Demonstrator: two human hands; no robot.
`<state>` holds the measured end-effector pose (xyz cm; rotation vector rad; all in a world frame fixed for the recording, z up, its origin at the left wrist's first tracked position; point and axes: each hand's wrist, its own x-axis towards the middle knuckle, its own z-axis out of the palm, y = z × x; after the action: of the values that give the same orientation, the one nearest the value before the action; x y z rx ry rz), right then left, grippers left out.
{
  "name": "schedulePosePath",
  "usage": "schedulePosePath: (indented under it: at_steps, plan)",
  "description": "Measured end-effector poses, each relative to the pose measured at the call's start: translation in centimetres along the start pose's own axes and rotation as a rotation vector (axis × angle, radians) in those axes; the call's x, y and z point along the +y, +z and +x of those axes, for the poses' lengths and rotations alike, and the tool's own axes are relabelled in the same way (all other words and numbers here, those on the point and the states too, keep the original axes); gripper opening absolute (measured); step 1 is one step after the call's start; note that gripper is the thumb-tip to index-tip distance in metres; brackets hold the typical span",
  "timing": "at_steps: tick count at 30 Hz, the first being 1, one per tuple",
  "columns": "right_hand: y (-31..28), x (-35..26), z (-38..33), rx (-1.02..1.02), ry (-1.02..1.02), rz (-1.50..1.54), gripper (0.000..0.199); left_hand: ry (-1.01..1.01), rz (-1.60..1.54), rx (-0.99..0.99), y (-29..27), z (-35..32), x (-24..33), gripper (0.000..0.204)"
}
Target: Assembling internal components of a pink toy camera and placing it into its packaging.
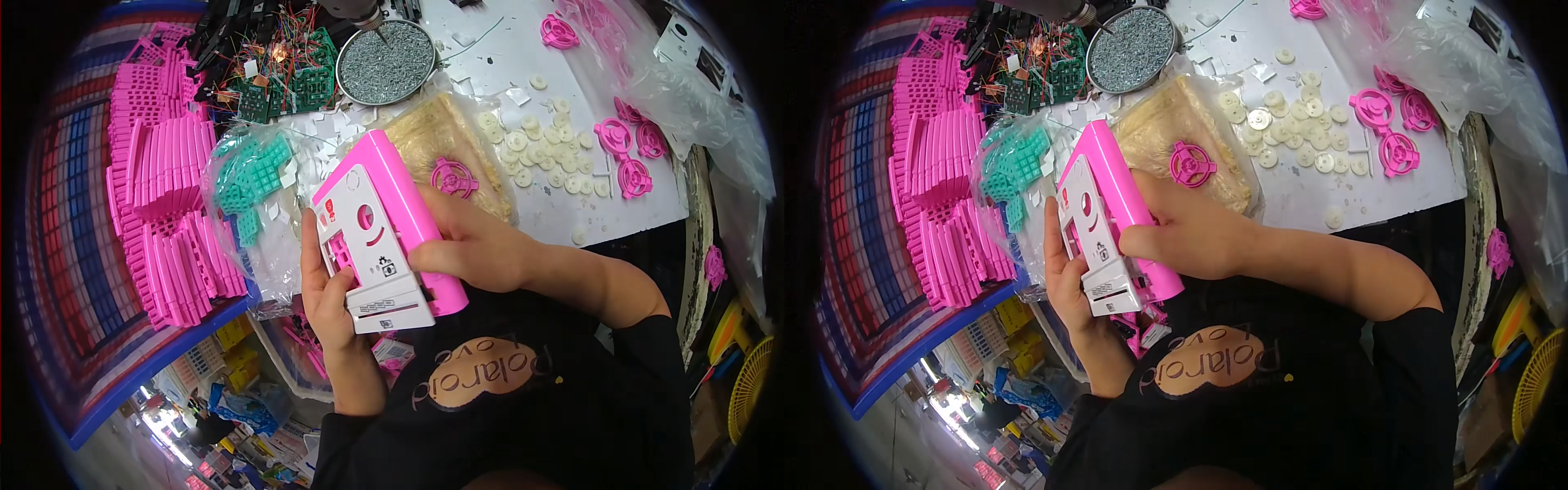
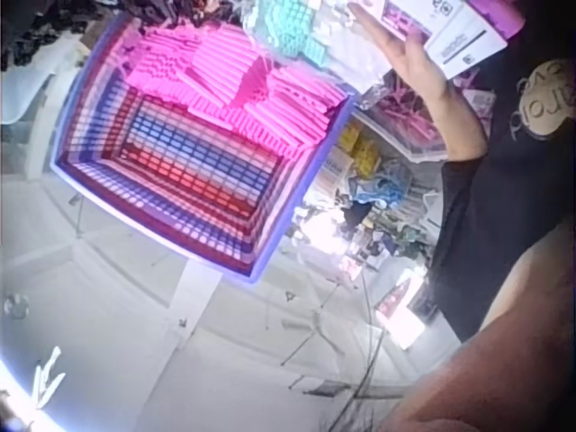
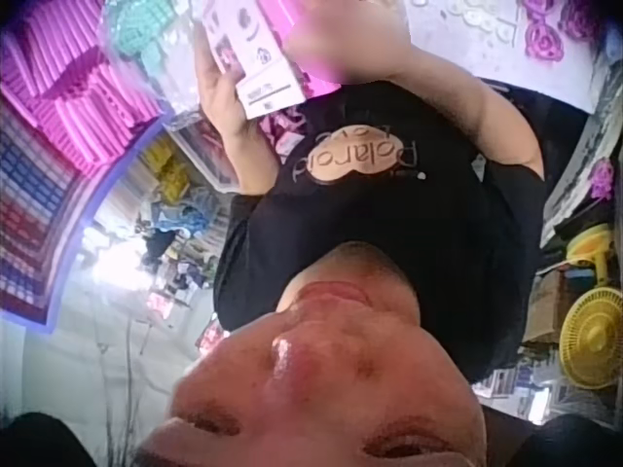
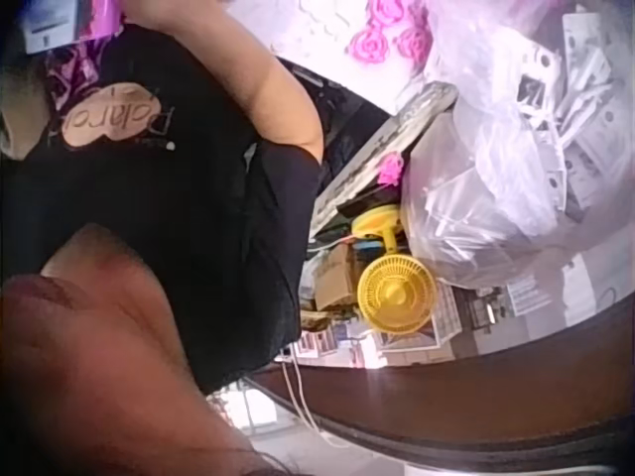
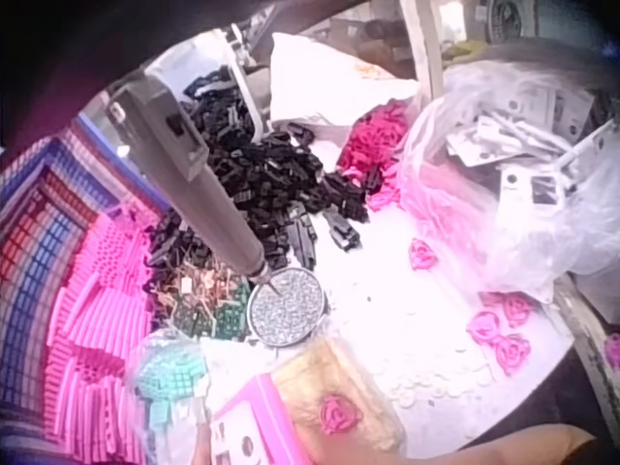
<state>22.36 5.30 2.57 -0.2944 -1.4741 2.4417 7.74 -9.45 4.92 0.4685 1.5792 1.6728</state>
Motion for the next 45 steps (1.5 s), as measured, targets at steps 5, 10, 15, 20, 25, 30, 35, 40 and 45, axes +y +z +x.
schedulePosePath:
  at_steps: [5, 10, 15, 20, 25, 30, 35, 40, 45]
  plan:
    - [0.3, -1.7, -0.4, 0.034, 0.042, -0.137, 0.047, 0.041, 0.033, -0.048, -0.3, -0.5, 0.0, 0.081]
    - [2.2, -0.1, -1.3, 0.166, -0.061, 0.123, 0.028, 0.076, 0.043, -0.039, -0.1, -1.4, -0.1, 0.081]
    - [2.9, -0.5, -2.2, 0.155, -0.054, 0.151, 0.030, 0.161, 0.102, -0.008, -0.1, -2.1, 0.1, 0.083]
    - [3.4, -0.2, -2.6, 0.167, -0.098, 0.093, 0.033, 0.177, 0.096, -0.014, -0.1, -2.8, 0.7, 0.083]
    - [3.4, -0.2, -3.0, 0.137, -0.074, 0.131, 0.033, 0.162, 0.141, 0.017, 0.2, -3.8, 1.0, 0.083]
    - [3.3, -0.5, -2.8, 0.088, -0.069, 0.132, 0.037, 0.145, 0.144, -0.010, 0.2, -4.4, 1.2, 0.087]
    - [3.1, 0.6, -2.7, 0.027, -0.139, 0.047, 0.049, 0.083, 0.362, -0.141, -0.5, -3.8, 1.5, 0.124]
    - [2.5, 0.5, -2.9, -0.080, -0.182, 0.148, 0.062, 0.100, 0.399, -0.077, -0.4, -3.6, 1.0, 0.133]
    - [2.6, 0.0, -3.1, -0.037, -0.058, 0.121, 0.070, 0.237, 0.678, -0.057, -1.1, -3.5, 0.5, 0.133]
